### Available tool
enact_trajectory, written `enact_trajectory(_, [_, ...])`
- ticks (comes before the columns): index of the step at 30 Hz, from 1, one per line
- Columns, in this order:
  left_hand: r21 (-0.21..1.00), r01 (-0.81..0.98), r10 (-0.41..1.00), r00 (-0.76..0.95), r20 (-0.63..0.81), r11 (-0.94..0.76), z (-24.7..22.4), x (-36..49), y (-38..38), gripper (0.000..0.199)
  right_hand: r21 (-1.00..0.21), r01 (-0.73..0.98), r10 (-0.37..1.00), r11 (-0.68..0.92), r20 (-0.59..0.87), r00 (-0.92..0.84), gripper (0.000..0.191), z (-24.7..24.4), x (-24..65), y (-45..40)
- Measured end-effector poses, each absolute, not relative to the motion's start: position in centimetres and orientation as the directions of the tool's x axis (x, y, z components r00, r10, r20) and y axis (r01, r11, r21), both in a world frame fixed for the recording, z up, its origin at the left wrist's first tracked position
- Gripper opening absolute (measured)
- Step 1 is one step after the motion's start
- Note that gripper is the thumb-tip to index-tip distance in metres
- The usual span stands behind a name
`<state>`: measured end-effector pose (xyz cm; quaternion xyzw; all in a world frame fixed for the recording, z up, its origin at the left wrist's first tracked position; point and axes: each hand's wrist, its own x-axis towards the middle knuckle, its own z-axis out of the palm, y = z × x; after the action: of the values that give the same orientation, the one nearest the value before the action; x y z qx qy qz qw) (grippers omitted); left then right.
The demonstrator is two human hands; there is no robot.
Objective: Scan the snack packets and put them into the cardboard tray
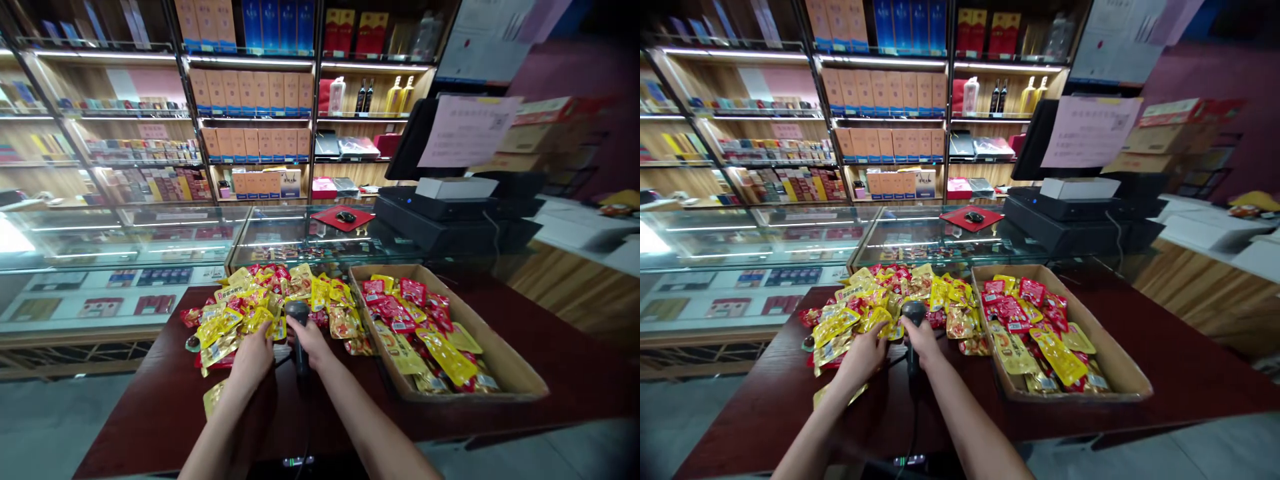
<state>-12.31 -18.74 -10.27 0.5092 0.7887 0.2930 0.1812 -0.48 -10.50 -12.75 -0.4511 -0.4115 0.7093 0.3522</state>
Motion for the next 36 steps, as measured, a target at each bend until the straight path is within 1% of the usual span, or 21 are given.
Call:
enact_trajectory(3, [0.608, 0.71, 0.898, -0.439, -0.012, 0.355, -11.1, -12.0, -18.6, 0.04, -0.871, -0.137, 0.844, -0.471, -0.4, -0.357, 0.037, -12.6, -0.8, -10.7])
enact_trajectory(5, [0.597, 0.716, 0.899, -0.438, -0.02, 0.362, -11.2, -12.2, -18.6, 0.041, -0.867, -0.157, 0.839, -0.472, -0.388, -0.381, 0.033, -12.5, -0.8, -11.0])
enact_trajectory(8, [0.617, 0.701, 0.898, -0.439, -0.022, 0.358, -11.0, -12.3, -19.0, 0.041, -0.873, -0.166, 0.834, -0.458, -0.358, -0.421, 0.03, -12.5, -0.6, -11.5])
enact_trajectory(10, [0.639, 0.693, 0.904, -0.428, -0.009, 0.334, -10.8, -12.4, -19.2, 0.04, -0.873, -0.178, 0.831, -0.453, -0.342, -0.438, 0.032, -12.5, -0.4, -11.9])
enact_trajectory(12, [0.67, 0.686, 0.914, -0.404, 0.027, 0.284, -10.8, -12.2, -19.4, 0.039, -0.864, -0.206, 0.825, -0.459, -0.328, -0.461, 0.036, -12.2, -0.2, -12.1])
enact_trajectory(14, [0.726, 0.653, 0.912, -0.402, 0.087, 0.219, -10.9, -11.9, -19.4, 0.038, -0.859, -0.248, 0.831, -0.449, -0.299, -0.469, 0.041, -11.8, 0.1, -12.4])
enact_trajectory(17, [0.823, 0.557, 0.87, -0.456, 0.19, 0.113, -10.9, -11.2, -18.6, 0.035, -0.86, -0.301, 0.85, -0.413, -0.245, -0.466, 0.044, -11.0, 0.6, -12.6])
enact_trajectory(19, [0.88, 0.472, 0.844, -0.491, 0.216, 0.049, -10.9, -10.6, -17.5, 0.031, -0.861, -0.324, 0.858, -0.392, -0.216, -0.465, 0.045, -10.5, 1.2, -12.6])
enact_trajectory(21, [0.94, 0.34, 0.844, -0.508, 0.172, 0.013, -11.0, -9.9, -16.0, 0.027, -0.865, -0.347, 0.878, -0.361, -0.191, -0.439, 0.044, -10.0, 2.0, -12.3])
enact_trajectory(23, [0.984, 0.18, 0.85, -0.518, 0.094, 0.001, -11.3, -9.2, -14.5, 0.025, -0.873, -0.355, 0.906, -0.334, -0.194, -0.376, 0.044, -9.7, 3.1, -11.7])
enact_trajectory(24, [0.995, 0.101, 0.846, -0.531, 0.056, -0.003, -11.5, -8.8, -13.8, 0.027, -0.88, -0.349, 0.919, -0.322, -0.202, -0.339, 0.043, -9.6, 3.7, -11.3])
enact_trajectory(26, [0.999, -0.044, 0.844, -0.535, -0.024, 0.001, -11.7, -8.1, -12.6, 0.042, -0.903, -0.309, 0.939, -0.298, -0.219, -0.267, 0.04, -9.4, 4.9, -10.5])
enact_trajectory(27, [0.994, -0.111, 0.857, -0.511, -0.067, 0.012, -11.7, -7.8, -12.1, 0.049, -0.917, -0.281, 0.946, -0.283, -0.219, -0.237, 0.038, -9.3, 5.5, -10.1])
enact_trajectory(28, [0.984, -0.175, 0.883, -0.455, -0.115, 0.038, -11.6, -7.5, -11.7, 0.054, -0.929, -0.254, 0.952, -0.268, -0.215, -0.219, 0.037, -9.2, 6.0, -9.7])
enact_trajectory(29, [0.969, -0.232, 0.914, -0.372, -0.165, 0.08, -11.4, -7.4, -11.4, 0.055, -0.938, -0.232, 0.956, -0.256, -0.209, -0.207, 0.036, -9.1, 6.4, -9.4])
enact_trajectory(32, [0.913, -0.343, 0.952, -0.13, -0.278, 0.22, -10.3, -7.5, -10.6, 0.041, -0.95, -0.208, 0.959, -0.233, -0.19, -0.209, 0.038, -9.0, 7.1, -8.8])
enact_trajectory(34, [0.886, -0.373, 0.946, -0.061, -0.32, 0.275, -9.6, -7.9, -10.1, 0.033, -0.951, -0.218, 0.959, -0.218, -0.167, -0.228, 0.04, -9.1, 7.2, -8.6])
enact_trajectory(36, [0.88, -0.363, 0.937, -0.052, -0.346, 0.305, -9.1, -8.5, -9.5, 0.032, -0.955, -0.216, 0.955, -0.201, -0.143, -0.258, 0.041, -9.0, 7.1, -8.4])
